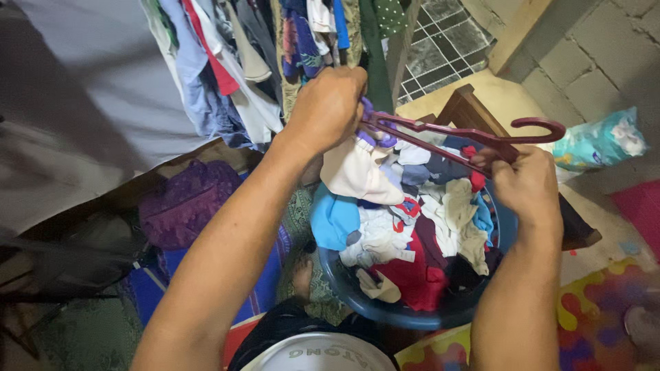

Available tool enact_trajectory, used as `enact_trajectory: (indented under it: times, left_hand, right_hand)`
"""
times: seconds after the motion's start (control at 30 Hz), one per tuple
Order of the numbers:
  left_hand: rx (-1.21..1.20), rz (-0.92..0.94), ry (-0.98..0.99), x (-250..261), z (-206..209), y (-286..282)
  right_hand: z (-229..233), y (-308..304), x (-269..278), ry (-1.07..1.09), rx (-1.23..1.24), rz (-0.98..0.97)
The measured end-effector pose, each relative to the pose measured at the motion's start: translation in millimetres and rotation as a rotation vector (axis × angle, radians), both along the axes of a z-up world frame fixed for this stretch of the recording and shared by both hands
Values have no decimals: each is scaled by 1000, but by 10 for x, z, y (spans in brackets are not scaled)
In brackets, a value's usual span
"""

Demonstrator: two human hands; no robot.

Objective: The person hangs clothing from a blue plastic tub onto hangers, then places the hangers on a clothing rack.

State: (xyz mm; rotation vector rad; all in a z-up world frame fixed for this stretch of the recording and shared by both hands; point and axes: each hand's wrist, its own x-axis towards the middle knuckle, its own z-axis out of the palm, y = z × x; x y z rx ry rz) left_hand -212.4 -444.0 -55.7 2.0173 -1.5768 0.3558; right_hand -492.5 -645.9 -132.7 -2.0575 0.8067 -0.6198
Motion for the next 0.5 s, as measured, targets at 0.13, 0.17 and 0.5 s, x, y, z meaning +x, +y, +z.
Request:
enact_trajectory:
  times: [0.13, 0.17, 0.5]
  left_hand:
    - [-137, -58, -4, -15, 119, 24]
    - [-92, -84, 57, -20, 161, 12]
    - [56, -267, 294, -282, 314, 60]
  right_hand:
    - [101, 55, 175, 22, -156, 64]
    - [130, 85, 235, 49, -259, 63]
    - [435, 406, 747, -126, -175, 168]
